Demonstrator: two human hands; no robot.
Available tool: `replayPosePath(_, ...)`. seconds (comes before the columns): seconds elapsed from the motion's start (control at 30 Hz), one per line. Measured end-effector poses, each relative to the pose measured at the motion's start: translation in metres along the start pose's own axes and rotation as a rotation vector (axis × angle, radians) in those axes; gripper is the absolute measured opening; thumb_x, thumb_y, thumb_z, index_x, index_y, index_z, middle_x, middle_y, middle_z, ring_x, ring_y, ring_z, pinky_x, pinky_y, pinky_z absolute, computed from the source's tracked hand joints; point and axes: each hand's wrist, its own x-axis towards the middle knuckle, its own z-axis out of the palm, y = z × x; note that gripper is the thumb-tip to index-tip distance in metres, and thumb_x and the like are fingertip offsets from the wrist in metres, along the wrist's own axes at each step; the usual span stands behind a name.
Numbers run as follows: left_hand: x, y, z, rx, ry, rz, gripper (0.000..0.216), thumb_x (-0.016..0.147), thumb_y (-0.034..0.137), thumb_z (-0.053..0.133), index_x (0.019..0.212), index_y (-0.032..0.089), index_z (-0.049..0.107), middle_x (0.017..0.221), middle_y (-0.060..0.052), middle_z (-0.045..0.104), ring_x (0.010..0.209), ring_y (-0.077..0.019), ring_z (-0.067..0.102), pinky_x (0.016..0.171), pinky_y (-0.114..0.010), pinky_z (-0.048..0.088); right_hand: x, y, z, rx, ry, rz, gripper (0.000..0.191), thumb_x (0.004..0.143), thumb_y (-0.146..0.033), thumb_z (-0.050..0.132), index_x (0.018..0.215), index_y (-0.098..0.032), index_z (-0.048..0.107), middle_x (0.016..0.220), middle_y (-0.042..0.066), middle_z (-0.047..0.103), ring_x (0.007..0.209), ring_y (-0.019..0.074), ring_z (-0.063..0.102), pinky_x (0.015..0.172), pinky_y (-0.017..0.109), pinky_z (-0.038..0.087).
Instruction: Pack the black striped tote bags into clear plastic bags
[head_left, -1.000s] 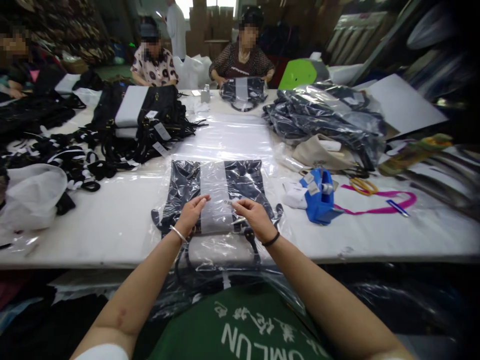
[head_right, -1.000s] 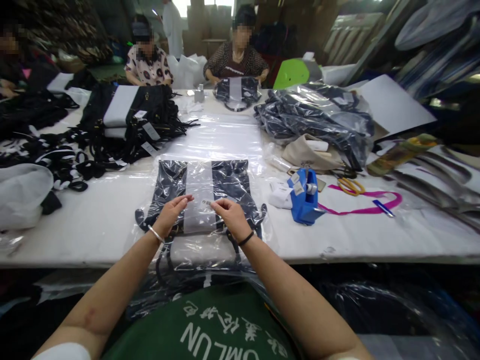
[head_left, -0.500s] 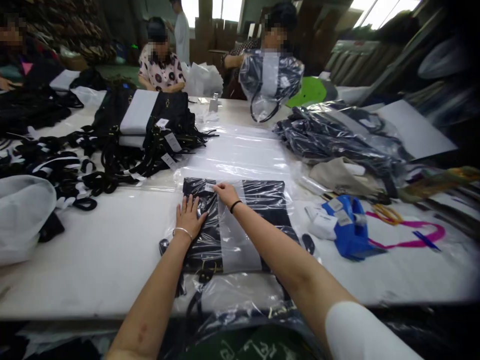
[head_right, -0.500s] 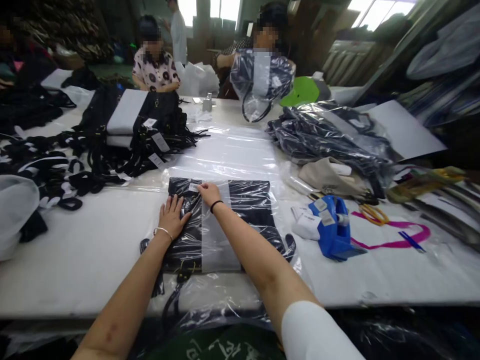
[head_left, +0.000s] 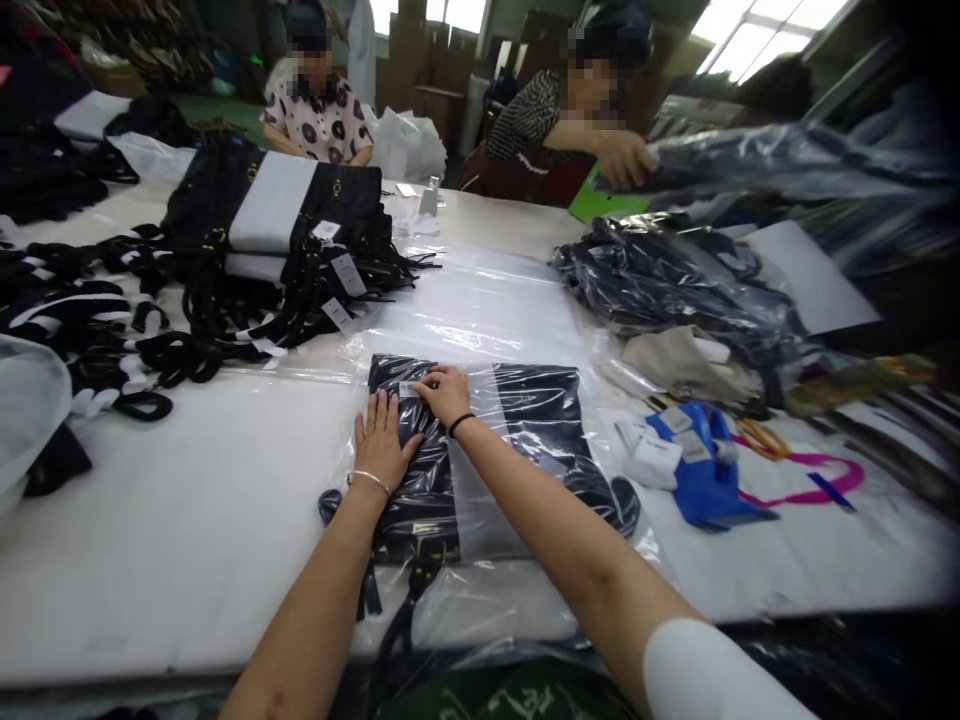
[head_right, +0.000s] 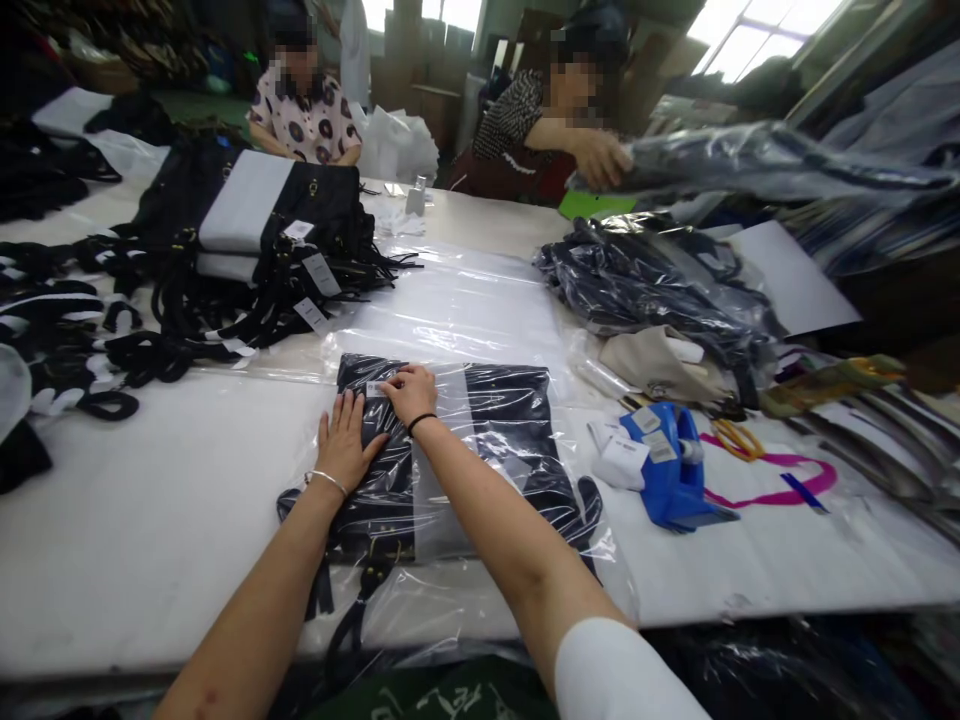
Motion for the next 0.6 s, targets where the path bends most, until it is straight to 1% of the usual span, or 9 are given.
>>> replayPosePath(0.07,0.000,0.001,-0.001,-0.011,-0.007,-0.003,0.079,0.093,0.051,0.050,0.156,0.010,0.026,0.163,-0.016,0.020,0.152,-0.0303,0.014,0.122,-0.054,0.012,-0.004,0.000,0.008,-0.060,0.031,-0.022,0.018,0.084,-0.041,0.070,0.079,-0.025,0.076,0.119,0.006,0.061,0.120,0.0272,0.049,0.105,0.045,0.036)
replayPosePath(0.1,0.000,0.001,-0.001,-0.017,-0.008,-0.004,0.079,0.093,0.051,0.051,0.156,0.010,0.027,0.162,-0.017,0.020,0.152,-0.0304,0.015,0.122,-0.055,0.012,-0.006,0.001,0.011,-0.091,0.048,-0.044,0.018,0.086,-0.041,0.067,0.084,-0.025,0.076,0.120,0.006,0.061,0.120,0.0276,0.048,0.105,0.046,0.036)
replayPosePath(0.17,0.001,0.000,-0.001,-0.030,0.000,-0.009,0.080,0.092,0.051,0.052,0.155,0.010,0.027,0.162,-0.017,0.020,0.152,-0.0308,0.015,0.122,-0.054,0.013,-0.008,0.002,0.013,-0.127,0.082,-0.072,0.023,0.089,-0.038,0.063,0.104,-0.024,0.073,0.123,0.009,0.060,0.120,0.0278,0.048,0.104,0.046,0.037)
replayPosePath(0.27,0.001,-0.001,0.001,-0.057,0.026,-0.026,0.082,0.091,0.051,0.054,0.155,0.008,0.026,0.163,-0.018,0.018,0.152,-0.0315,0.015,0.122,-0.053,0.016,-0.015,0.005,0.009,-0.113,0.096,-0.153,0.046,0.093,-0.032,0.055,0.136,-0.017,0.055,0.130,0.012,0.058,0.122,0.0257,0.049,0.108,0.042,0.037)
replayPosePath(0.3,0.001,-0.002,0.002,-0.068,0.036,-0.032,0.080,0.092,0.049,0.052,0.155,0.007,0.026,0.163,-0.018,0.017,0.152,-0.0314,0.015,0.122,-0.052,0.016,-0.019,0.006,0.007,-0.114,0.070,-0.234,0.049,0.095,-0.031,0.051,0.142,-0.016,0.049,0.136,0.012,0.056,0.128,0.0244,0.046,0.111,0.041,0.035)
replayPosePath(0.37,0.001,-0.004,0.004,-0.088,0.052,-0.038,0.071,0.095,0.041,0.047,0.155,0.008,0.028,0.163,-0.017,0.019,0.152,-0.0302,0.016,0.122,-0.052,0.017,-0.031,0.009,0.005,-0.167,-0.041,-0.436,0.050,0.099,-0.030,0.040,0.148,-0.018,0.043,0.149,0.009,0.047,0.141,0.0212,0.035,0.118,0.039,0.025)
replayPosePath(0.43,0.001,-0.007,0.006,-0.097,0.057,-0.036,0.062,0.096,0.030,0.040,0.154,0.011,0.031,0.162,-0.015,0.023,0.151,-0.0284,0.018,0.122,-0.052,0.015,-0.043,0.012,0.007,-0.267,-0.165,-0.544,0.052,0.102,-0.037,0.035,0.151,-0.021,0.039,0.158,0.005,0.037,0.149,0.0209,0.022,0.122,0.042,0.016)
replayPosePath(0.5,0.001,-0.008,0.008,-0.094,0.050,-0.033,0.059,0.096,0.023,0.036,0.153,0.012,0.033,0.161,-0.013,0.025,0.151,-0.0274,0.019,0.122,-0.053,0.014,-0.050,0.013,0.012,-0.356,-0.231,-0.531,0.056,0.102,-0.045,0.034,0.153,-0.023,0.035,0.162,0.002,0.029,0.152,0.0225,0.015,0.123,0.047,0.010)
replayPosePath(0.6,0.003,-0.007,0.009,-0.084,0.048,-0.045,0.058,0.095,0.022,0.034,0.152,0.011,0.037,0.161,-0.013,0.028,0.151,-0.0272,0.019,0.123,-0.053,0.012,-0.047,0.009,0.018,-0.411,-0.266,-0.463,0.061,0.100,-0.053,0.031,0.155,-0.025,0.031,0.164,0.000,0.022,0.153,0.0221,0.009,0.123,0.048,0.006)
